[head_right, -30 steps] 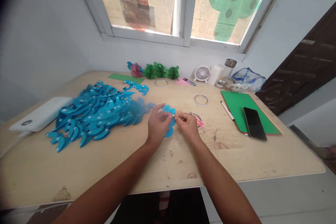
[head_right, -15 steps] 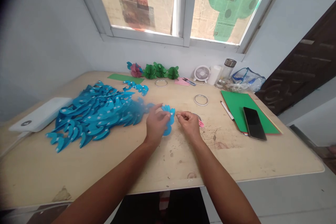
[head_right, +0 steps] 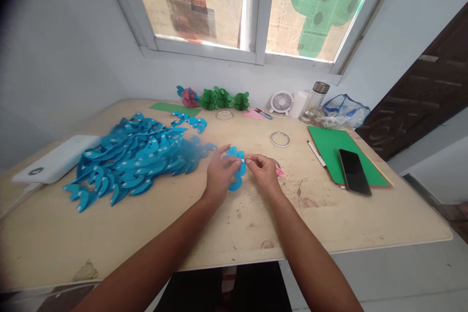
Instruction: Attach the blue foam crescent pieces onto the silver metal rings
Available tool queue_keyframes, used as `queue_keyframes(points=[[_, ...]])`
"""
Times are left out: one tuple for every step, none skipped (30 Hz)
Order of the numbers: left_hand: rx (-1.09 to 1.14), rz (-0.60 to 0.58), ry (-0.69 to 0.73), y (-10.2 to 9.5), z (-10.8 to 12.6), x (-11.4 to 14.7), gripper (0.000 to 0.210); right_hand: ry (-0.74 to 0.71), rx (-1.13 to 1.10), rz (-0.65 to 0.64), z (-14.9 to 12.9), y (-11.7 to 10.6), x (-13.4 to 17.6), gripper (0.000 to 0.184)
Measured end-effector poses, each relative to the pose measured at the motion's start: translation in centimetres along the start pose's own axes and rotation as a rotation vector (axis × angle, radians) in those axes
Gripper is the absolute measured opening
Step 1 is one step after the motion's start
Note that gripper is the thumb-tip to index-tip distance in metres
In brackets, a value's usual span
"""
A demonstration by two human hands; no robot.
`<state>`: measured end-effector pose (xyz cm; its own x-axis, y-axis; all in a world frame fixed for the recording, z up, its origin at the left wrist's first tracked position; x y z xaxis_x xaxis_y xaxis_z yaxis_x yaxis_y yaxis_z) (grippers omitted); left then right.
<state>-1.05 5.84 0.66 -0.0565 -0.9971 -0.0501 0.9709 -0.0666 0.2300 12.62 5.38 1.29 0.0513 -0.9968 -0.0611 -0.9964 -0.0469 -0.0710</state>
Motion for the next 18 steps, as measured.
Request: queue_keyframes(points=[[0.005,-0.004,-0.007,0.06,0.03,0.05,0.061,0.001,-0.006,0.001,0.04,-0.02,-0.01,0.025],[0.011,-0.008,-0.014,0.12,0.04,0.1,0.061,0.002,-0.012,0.004,0.09,-0.05,-0.02,0.024],[0.019,-0.014,-0.022,0.17,0.04,0.14,0.061,0.003,-0.02,0.009,0.15,-0.1,-0.03,0.024],[0.028,-0.021,-0.031,0.23,0.02,0.17,0.062,0.004,-0.028,0.014,0.21,-0.15,-0.04,0.023],[0.037,-0.029,-0.041,0.28,-0.03,0.19,0.063,0.005,-0.038,0.013,0.27,-0.16,-0.05,0.023],[0.048,-0.036,-0.051,0.32,-0.09,0.19,0.064,0.007,-0.051,0.01,0.31,-0.15,-0.06,0.023],[0.058,-0.043,-0.061,0.35,-0.17,0.18,0.065,0.009,-0.066,0.004,0.34,-0.13,-0.06,0.023],[0.07,-0.05,-0.071,0.37,-0.26,0.16,0.065,0.013,-0.085,-0.003,0.35,-0.09,-0.05,0.023],[0.083,-0.056,-0.081,0.38,-0.36,0.13,0.066,0.016,-0.107,-0.011,0.35,-0.05,-0.04,0.023],[0.096,-0.062,-0.091,0.4,-0.47,0.09,0.067,0.018,-0.128,-0.019,0.32,-0.01,-0.03,0.022],[0.109,-0.069,-0.101,0.42,-0.58,0.05,0.068,0.019,-0.147,-0.027,0.28,0.02,-0.01,0.022],[0.121,-0.076,-0.111,0.44,-0.69,0.01,0.068,0.021,-0.161,-0.032,0.24,0.04,0.01,0.022],[0.129,-0.082,-0.119,0.46,-0.77,-0.03,0.069,0.023,-0.173,-0.037,0.21,0.05,0.03,0.022],[0.135,-0.085,-0.125,0.46,-0.82,-0.06,0.069,0.025,-0.183,-0.04,0.19,0.06,0.04,0.022],[0.136,-0.088,-0.126,0.45,-0.84,-0.07,0.07,0.027,-0.193,-0.042,0.2,0.06,0.06,0.021],[0.134,-0.09,-0.125,0.45,-0.81,-0.08,0.07,0.031,-0.204,-0.044,0.23,0.07,0.06,0.021],[0.128,-0.092,-0.119,0.45,-0.75,-0.07,0.07,0.035,-0.217,-0.046,0.27,0.08,0.06,0.021],[0.12,-0.094,-0.112,0.46,-0.66,-0.06,0.07,0.039,-0.228,-0.049,0.31,0.1,0.05,0.021]])
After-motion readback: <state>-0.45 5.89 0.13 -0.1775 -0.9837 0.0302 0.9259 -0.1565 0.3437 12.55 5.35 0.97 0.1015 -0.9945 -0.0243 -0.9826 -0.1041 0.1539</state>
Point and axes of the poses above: each hand's wrist, its own x-axis away from the middle knuckle, its own y-axis out of the palm, z = x × y, the point moved 7 cm from there along -x, towards the middle knuckle, and after that the axes turned 10 degrees about -z, right-handed, at the moved point
